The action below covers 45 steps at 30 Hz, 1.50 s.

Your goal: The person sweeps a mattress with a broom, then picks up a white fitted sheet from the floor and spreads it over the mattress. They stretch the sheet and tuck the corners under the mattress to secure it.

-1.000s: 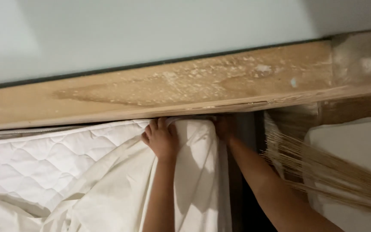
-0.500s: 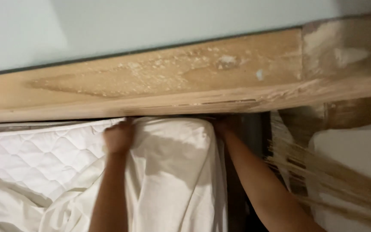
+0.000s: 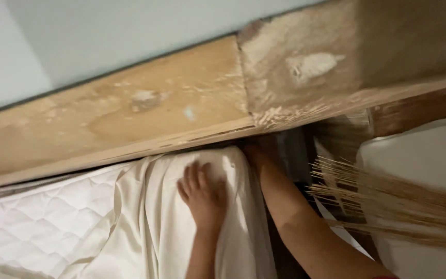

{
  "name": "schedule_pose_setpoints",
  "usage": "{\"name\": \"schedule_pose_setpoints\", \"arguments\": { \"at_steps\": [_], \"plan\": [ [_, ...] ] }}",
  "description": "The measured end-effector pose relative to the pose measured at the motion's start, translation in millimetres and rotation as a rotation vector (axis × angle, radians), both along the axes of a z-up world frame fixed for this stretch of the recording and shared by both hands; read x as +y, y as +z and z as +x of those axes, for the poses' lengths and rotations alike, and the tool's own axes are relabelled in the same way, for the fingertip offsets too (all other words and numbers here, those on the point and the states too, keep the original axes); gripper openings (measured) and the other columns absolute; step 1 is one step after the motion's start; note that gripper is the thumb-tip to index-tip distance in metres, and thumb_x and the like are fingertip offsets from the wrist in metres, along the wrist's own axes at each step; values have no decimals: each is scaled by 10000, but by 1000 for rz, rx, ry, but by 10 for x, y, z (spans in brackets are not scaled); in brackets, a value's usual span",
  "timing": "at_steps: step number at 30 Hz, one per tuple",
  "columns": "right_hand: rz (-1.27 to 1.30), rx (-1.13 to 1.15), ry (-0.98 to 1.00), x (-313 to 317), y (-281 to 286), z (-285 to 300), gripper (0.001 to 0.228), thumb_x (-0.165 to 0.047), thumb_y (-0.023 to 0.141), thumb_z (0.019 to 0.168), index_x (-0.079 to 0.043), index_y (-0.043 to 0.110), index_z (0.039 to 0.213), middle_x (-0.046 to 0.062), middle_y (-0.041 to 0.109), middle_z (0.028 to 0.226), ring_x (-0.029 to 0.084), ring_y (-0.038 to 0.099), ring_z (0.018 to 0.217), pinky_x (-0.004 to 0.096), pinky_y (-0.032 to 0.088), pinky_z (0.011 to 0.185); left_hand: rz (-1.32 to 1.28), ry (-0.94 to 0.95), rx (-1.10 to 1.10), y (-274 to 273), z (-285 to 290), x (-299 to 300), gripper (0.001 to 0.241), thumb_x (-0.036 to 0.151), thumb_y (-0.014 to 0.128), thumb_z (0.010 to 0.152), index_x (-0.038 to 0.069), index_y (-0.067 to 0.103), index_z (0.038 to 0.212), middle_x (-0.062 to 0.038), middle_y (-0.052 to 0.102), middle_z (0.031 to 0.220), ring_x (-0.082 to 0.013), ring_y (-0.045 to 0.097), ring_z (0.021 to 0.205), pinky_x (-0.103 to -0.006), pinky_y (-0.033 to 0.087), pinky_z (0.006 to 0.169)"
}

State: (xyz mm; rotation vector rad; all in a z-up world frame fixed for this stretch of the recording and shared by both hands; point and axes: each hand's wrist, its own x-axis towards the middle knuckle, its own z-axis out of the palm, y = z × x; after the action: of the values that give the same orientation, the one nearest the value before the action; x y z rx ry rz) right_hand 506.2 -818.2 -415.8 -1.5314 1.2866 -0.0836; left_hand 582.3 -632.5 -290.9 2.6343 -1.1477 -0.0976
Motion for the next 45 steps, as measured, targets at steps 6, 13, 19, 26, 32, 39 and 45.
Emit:
{"name": "schedule_pose_setpoints", "arguments": {
  "at_steps": [6, 13, 19, 26, 32, 39, 45],
  "plan": [
    [21, 14, -124, 215, -543, -190, 790, -593, 638, 892, -101, 514, 1498, 150, 500, 1549, 313, 463, 1413, 433, 380, 1166, 13, -68, 119, 158, -121, -242, 573, 444, 620, 951, 73, 555, 1382, -183, 439, 1559, -374, 309, 1489, -612, 114, 1213],
    [43, 31, -229, 469, -921, -325, 754, -578, 607, 921, -93, 516, 1490, 167, 515, 1528, 332, 477, 1391, 443, 389, 1156, 45, -67, 58, 35, 203, -246, 694, 581, 510, 959, 84, 552, 1441, -163, 475, 1550, -357, 340, 1488, -636, 63, 1208],
    [68, 61, -302, 681, -1089, -1032, 723, -566, 581, 946, -86, 519, 1484, 181, 529, 1509, 348, 489, 1373, 451, 396, 1147, 21, -60, 31, -15, 203, -255, 715, 618, 422, 974, 107, 545, 1458, -156, 472, 1571, -372, 343, 1498, -660, 42, 1209],
    [92, 100, -375, 1166, -618, -788, 690, -551, 551, 975, -78, 522, 1476, 198, 545, 1487, 366, 503, 1351, 461, 405, 1137, 6, -55, 22, -14, 188, -258, 727, 621, 437, 950, 113, 531, 1462, -150, 465, 1579, -379, 364, 1476, -703, 54, 1177],
    [91, 133, -432, 1616, -878, -1023, 663, -538, 525, 1000, -70, 524, 1469, 213, 558, 1468, 382, 515, 1332, 470, 412, 1128, -33, -31, -15, -39, 97, -165, 671, 567, 458, 988, 134, 503, 1499, -147, 429, 1610, -376, 327, 1514, -709, 50, 1200],
    [43, 150, -341, 1902, -981, -1536, 633, -524, 494, 1029, -62, 527, 1461, 230, 574, 1446, 401, 529, 1310, 480, 421, 1118, -94, 68, 48, 63, -653, 819, 631, 449, 426, 1039, 147, 423, 1592, -180, 314, 1682, -374, 250, 1563, -628, 103, 1241],
    [-19, 109, -186, 1952, -910, -2060, 610, -511, 468, 1054, -55, 529, 1455, 244, 588, 1427, 417, 541, 1292, 489, 429, 1110, -5, 233, 157, 218, -1556, 2188, 676, 445, 529, 976, 130, 411, 1562, -190, 297, 1642, -371, 240, 1515, -590, 137, 1208]
  ]
}}
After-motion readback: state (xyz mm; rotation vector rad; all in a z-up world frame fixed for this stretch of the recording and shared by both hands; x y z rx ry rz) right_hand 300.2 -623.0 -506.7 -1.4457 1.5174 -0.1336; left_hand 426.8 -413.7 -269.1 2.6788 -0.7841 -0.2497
